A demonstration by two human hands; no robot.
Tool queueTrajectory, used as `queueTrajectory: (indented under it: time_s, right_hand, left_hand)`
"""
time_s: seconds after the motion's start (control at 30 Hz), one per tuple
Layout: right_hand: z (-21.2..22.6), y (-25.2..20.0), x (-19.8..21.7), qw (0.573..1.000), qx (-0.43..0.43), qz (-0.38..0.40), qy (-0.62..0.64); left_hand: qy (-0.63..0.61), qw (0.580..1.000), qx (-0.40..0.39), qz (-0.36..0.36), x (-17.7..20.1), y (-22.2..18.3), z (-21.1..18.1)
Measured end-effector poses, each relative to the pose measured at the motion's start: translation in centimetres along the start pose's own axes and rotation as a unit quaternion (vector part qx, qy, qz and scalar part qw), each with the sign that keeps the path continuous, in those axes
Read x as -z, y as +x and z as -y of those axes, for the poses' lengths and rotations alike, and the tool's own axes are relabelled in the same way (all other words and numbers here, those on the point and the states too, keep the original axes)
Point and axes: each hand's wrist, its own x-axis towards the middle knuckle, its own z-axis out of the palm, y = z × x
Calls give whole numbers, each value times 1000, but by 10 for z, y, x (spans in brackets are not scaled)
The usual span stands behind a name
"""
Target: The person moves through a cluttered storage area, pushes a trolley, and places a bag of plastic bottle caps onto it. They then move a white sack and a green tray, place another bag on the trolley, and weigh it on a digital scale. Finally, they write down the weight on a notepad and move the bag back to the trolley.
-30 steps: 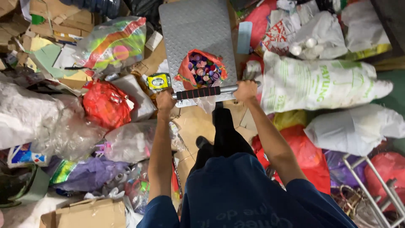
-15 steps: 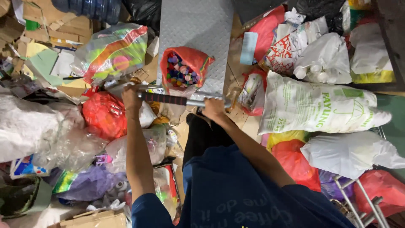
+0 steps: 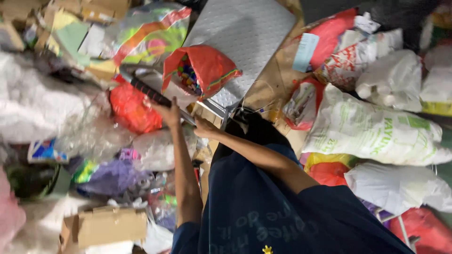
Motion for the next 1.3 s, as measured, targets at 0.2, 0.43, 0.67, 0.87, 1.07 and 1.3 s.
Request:
queueTrajectory:
  time_s: [0.2, 0.43, 0.67, 0.87, 1.07, 1.3]
  right_hand:
    - [7, -13, -26, 988, 124, 81, 44]
    - [-7, -28, 60, 957, 212, 192, 35]
    - [-112, -22, 208, 962, 154, 221, 43]
    - [-195, -21, 293, 983, 83, 151, 70]
    - [-189, 11, 314, 988, 69, 90, 101]
    - [-24, 67, 301, 992, 119, 3, -35]
  left_hand:
    - [39, 974, 223, 18, 38, 4, -63]
    - [99, 985, 133, -54, 69, -7, -46]
    - [269, 939, 179, -119, -12, -61, -103]
    - [-252, 705, 593, -296, -70, -98, -11]
    - [-503, 673, 509, -186, -83, -72, -1]
    - [-262, 892, 363, -63, -199, -193, -11]
